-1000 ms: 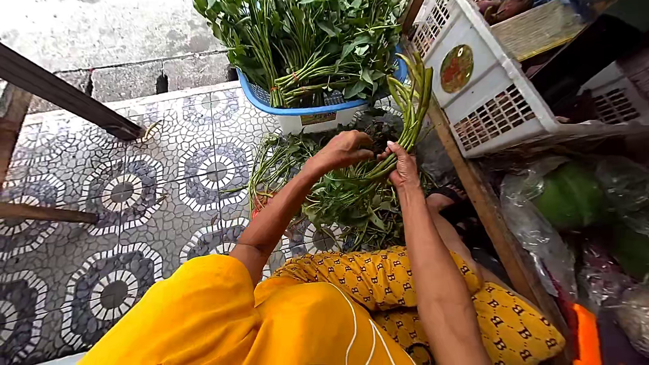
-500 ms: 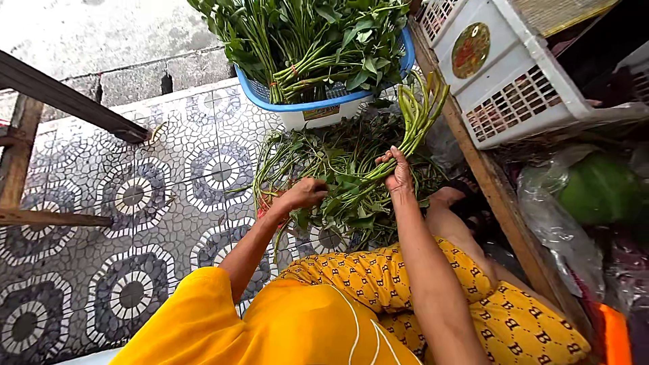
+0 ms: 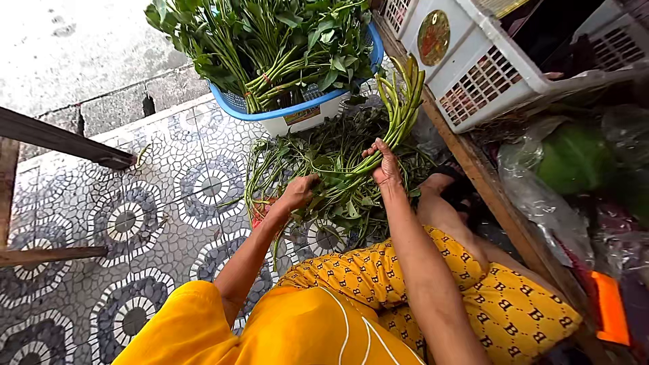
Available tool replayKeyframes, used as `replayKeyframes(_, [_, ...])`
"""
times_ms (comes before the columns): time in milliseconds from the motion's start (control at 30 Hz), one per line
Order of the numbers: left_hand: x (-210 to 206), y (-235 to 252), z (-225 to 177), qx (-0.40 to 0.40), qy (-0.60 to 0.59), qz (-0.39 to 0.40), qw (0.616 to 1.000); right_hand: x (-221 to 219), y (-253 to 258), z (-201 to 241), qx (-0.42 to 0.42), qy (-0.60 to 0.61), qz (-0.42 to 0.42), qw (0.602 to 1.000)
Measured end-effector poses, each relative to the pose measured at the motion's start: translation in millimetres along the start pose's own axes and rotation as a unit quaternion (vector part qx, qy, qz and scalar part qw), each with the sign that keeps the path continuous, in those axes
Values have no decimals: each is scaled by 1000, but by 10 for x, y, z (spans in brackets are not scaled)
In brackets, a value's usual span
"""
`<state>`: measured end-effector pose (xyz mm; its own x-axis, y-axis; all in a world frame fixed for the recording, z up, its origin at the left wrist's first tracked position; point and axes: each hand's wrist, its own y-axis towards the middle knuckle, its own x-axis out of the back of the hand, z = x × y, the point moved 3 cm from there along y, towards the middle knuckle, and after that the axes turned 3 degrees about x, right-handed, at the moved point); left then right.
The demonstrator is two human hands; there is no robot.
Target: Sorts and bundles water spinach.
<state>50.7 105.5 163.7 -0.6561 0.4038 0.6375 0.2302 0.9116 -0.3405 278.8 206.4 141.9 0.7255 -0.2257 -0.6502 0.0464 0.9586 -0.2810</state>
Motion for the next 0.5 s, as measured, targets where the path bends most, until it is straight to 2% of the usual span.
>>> replayKeyframes(67, [9, -20, -44, -30, -1, -28, 999, 3, 10, 19, 6, 6, 1, 1000])
replayKeyframes(200, [-74, -31, -128, -55, -81, -60, 993, -20, -16, -1, -3, 11, -16, 1000])
replayKeyframes(267, [-95, 30, -221, -48, -71, -44, 995, -58, -55, -19, -3, -5, -18, 1000])
replayKeyframes(333, [-30, 104, -238, -39, -21, 17, 999, -73, -65, 5, 4, -26, -13, 1000])
replayKeyframes(400, [194, 153, -157, 23, 96, 79, 992, -86, -69, 11, 8, -53, -13, 998])
replayKeyframes(433, [350, 154, -161, 83, 155, 68, 982, -89, -66, 2, 11, -66, -16, 998])
replayKeyframes(500, [640, 143, -376, 182, 233, -18, 955, -96, -73, -72, 28, -96, -22, 995])
